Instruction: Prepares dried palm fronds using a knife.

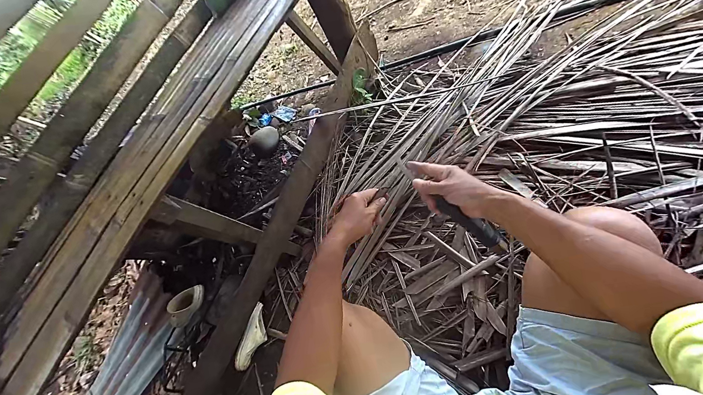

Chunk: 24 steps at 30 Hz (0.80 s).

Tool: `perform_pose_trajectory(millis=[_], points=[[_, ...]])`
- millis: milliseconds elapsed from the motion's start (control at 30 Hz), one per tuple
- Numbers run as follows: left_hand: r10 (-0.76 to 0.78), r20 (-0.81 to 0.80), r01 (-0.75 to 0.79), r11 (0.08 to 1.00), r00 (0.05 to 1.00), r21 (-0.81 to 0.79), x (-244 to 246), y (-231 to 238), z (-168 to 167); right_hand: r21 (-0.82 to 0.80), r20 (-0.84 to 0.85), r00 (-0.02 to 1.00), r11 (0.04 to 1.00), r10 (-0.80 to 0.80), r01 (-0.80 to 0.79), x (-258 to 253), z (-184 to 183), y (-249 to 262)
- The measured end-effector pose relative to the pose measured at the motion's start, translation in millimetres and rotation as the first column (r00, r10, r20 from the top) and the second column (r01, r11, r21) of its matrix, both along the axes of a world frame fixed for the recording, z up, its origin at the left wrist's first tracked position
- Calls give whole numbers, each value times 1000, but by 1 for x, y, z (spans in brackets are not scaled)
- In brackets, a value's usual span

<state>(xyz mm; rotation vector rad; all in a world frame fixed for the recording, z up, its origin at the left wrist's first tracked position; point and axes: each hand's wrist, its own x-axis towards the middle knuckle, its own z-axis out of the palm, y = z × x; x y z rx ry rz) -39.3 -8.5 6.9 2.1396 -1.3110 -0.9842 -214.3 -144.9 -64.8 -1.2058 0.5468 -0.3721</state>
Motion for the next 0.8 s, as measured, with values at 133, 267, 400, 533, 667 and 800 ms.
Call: perform_pose_trajectory(millis=[133,267,400,533,667,800], points=[[-57,-33,59,997,998,54,12,-12,-13,145,56,988,980,-143,134,7,1,-8],[-58,57,49,989,997,138,27,-4,-17,165,85,927,923,-365,348,-4,6,-42],[-42,97,27,988,994,152,25,-5,-12,29,73,957,960,-281,279,-7,13,-34],[-50,166,35,995,985,96,20,-14,-20,-82,25,998,995,65,-63,2,9,15],[-61,294,61,998,954,11,6,-21,-20,-34,-6,980,980,198,-198,16,-1,31],[-71,420,118,989,905,-88,0,-24,-27,28,4,993,993,117,-117,20,0,29]])
